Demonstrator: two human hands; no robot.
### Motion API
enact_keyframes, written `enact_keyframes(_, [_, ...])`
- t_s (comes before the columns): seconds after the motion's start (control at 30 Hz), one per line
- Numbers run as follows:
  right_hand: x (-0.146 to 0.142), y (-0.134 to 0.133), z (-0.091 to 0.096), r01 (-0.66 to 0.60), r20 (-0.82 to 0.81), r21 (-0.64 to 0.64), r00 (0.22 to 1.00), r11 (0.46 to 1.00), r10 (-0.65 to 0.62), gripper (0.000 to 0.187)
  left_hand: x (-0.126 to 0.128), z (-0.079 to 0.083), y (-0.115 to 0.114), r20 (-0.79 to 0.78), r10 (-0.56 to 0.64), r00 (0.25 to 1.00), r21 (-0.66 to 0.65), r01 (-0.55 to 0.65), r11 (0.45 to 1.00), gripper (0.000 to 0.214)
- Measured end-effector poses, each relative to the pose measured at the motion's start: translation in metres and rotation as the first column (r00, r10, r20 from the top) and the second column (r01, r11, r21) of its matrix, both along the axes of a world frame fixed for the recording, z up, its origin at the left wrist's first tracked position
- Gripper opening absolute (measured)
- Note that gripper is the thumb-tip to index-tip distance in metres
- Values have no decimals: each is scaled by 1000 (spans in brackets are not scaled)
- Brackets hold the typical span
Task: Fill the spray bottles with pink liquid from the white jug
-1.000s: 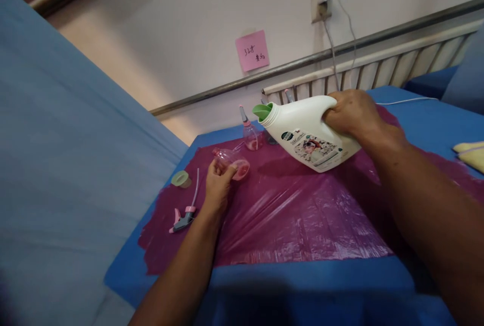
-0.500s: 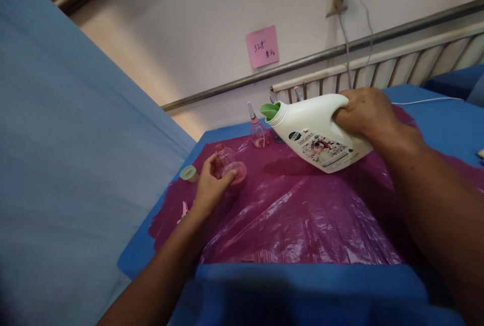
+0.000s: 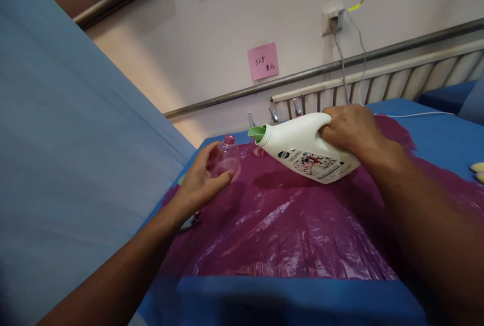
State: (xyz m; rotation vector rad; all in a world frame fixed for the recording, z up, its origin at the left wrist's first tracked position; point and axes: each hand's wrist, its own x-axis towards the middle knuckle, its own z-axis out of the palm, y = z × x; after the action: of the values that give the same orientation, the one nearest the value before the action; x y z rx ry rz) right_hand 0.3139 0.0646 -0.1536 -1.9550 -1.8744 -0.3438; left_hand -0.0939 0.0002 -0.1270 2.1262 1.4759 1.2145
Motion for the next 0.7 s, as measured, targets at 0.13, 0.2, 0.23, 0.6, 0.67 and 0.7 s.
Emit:
enact_keyframes(0.13, [-12, -5, 4, 10, 48, -3, 999, 1000, -10, 35, -6, 7, -2, -5, -4, 1000, -15, 4, 1000, 84])
enact_keyframes(0.2, [-17, -10, 8, 8, 58, -37, 998, 999, -5, 36, -9, 7, -3, 31, -11, 999, -25, 12, 1000, 83])
enact_keyframes(0.23, [-19, -12, 10, 8, 60, -52, 998, 999, -5, 35, -10, 6, -4, 38, -12, 999, -29, 13, 999, 83])
enact_keyframes(0.6, [-23, -28, 23, 0, 71, -122, 997, 993, 9, 35, -20, 2, -26, -209, -105, 972, -78, 91, 993, 82])
enact_keyframes(0.67, [-22, -31, 28, 9, 91, -156, 996, 988, 6, 37, -19, 5, -25, -279, -131, 951, -83, 112, 990, 83])
enact_keyframes(0.7, [-22, -32, 30, 21, 98, -174, 995, 985, -4, 37, -18, 5, -23, -315, -135, 939, -83, 114, 990, 82])
